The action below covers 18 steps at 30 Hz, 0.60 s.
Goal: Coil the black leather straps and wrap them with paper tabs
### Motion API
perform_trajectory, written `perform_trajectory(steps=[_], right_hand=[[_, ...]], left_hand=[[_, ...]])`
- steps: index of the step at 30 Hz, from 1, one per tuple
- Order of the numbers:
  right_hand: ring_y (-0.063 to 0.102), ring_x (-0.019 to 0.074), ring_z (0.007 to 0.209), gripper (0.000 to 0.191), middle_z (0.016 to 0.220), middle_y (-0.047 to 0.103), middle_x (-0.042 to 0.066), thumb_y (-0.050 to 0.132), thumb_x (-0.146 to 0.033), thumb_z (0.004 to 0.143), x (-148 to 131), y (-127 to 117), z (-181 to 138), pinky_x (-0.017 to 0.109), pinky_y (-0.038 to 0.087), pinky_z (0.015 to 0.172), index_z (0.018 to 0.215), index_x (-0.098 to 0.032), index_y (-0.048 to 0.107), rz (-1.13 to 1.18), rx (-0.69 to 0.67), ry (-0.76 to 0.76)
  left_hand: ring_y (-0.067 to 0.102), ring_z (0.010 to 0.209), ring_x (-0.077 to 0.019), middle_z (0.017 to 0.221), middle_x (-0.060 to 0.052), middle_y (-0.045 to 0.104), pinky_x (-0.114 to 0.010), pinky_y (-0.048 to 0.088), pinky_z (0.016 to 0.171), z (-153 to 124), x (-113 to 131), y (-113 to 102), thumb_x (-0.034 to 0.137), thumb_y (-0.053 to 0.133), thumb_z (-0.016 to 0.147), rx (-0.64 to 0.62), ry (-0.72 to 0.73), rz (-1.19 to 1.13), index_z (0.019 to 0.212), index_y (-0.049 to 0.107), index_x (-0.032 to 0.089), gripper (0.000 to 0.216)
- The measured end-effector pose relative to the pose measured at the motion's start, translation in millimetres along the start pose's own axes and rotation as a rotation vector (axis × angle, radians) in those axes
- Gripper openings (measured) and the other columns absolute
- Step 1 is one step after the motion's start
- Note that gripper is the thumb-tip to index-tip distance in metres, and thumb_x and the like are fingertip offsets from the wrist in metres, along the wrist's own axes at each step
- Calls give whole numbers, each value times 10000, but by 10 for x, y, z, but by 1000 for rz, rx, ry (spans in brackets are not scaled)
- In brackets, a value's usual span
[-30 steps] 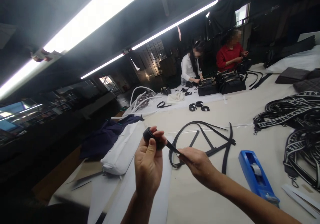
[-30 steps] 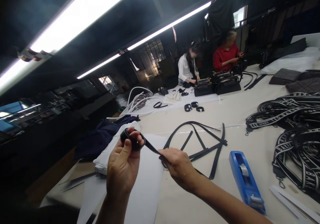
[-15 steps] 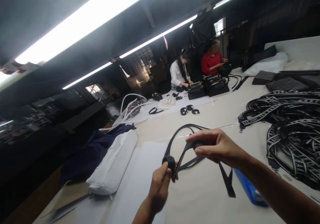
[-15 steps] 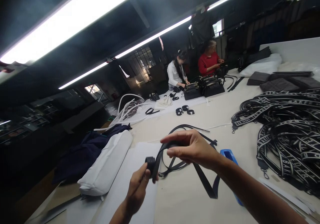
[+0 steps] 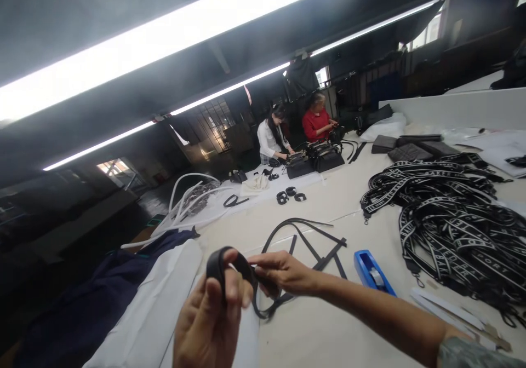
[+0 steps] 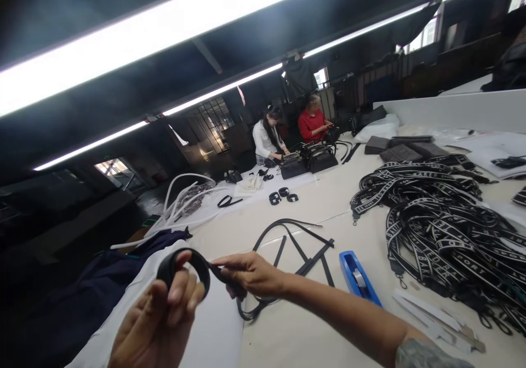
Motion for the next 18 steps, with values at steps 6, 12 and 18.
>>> perform_trajectory(steps=[6, 12, 18], right_hand=[[664, 241, 969, 615, 1124, 698, 132, 589, -532, 904, -80, 249, -182, 312, 504, 822, 1408, -192, 492, -718, 298, -288], [654, 149, 685, 287, 784, 703, 49, 450, -328, 990, -211, 280, -411, 229, 495, 662, 975, -172, 691, -524, 152, -58], [594, 104, 440, 836, 662, 688, -9, 684, -500, 856, -364, 58, -660, 183, 440, 472, 1521, -273, 231, 353, -32, 43]], left_hand=[[579, 667, -108, 806, -19, 656, -227, 561, 724, 372, 66, 138, 340, 832, 717, 67, 151, 71, 1021, 716, 121, 392], [652, 989, -199, 989, -30, 730, -317, 424, 1035, 459, 126, 15, 397, 673, 872, 145, 650, 663, 1203, 650, 238, 368], [681, 917, -276, 934, -61, 765, -308, 490, 888, 462, -328, -360, 551, 679, 800, -131, 375, 1004, 1004, 774, 252, 374]])
Point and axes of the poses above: each hand's wrist, its own z-axis towards the middle knuckle, its own y-axis out of the palm, x = y × z, the point moved 4 cm from there along z, towards the middle knuckle
